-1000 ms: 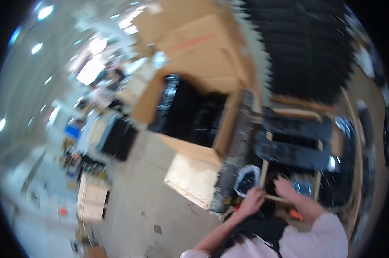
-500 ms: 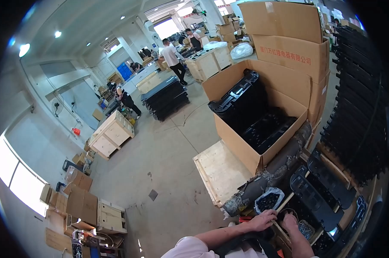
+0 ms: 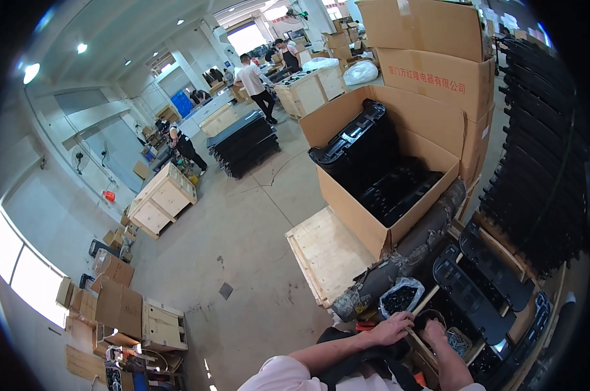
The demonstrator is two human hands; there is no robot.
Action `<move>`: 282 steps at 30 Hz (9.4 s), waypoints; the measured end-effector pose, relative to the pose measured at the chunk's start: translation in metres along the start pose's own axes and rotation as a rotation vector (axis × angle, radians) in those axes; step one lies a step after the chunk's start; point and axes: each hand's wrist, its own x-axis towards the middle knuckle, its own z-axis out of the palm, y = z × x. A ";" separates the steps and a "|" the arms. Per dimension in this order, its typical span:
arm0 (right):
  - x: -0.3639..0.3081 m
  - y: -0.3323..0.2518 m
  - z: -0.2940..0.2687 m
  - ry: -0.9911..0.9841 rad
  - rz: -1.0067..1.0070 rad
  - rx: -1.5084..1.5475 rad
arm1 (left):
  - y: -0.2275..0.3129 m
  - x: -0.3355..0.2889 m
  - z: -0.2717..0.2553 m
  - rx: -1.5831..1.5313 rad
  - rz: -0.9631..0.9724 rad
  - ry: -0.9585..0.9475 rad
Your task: Use an electric screwdriver to attach screws to black plastic components and then place them into a box.
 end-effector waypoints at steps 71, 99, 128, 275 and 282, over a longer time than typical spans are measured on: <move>-0.178 0.016 0.198 0.512 1.161 2.213 | -0.006 0.080 0.072 -1.470 -0.754 -0.434; -0.295 -0.077 -0.031 1.090 0.626 1.923 | 0.017 0.070 0.085 -1.429 -0.857 -0.317; -0.213 0.023 -0.148 0.763 -0.224 1.410 | 0.091 0.096 0.110 -1.724 -0.818 0.154; -0.221 0.072 -0.163 0.885 0.266 1.426 | 0.083 0.156 0.164 -1.355 -0.614 -0.331; -0.219 0.076 -0.160 0.929 0.281 1.492 | 0.083 0.159 0.161 -1.318 -0.625 -0.358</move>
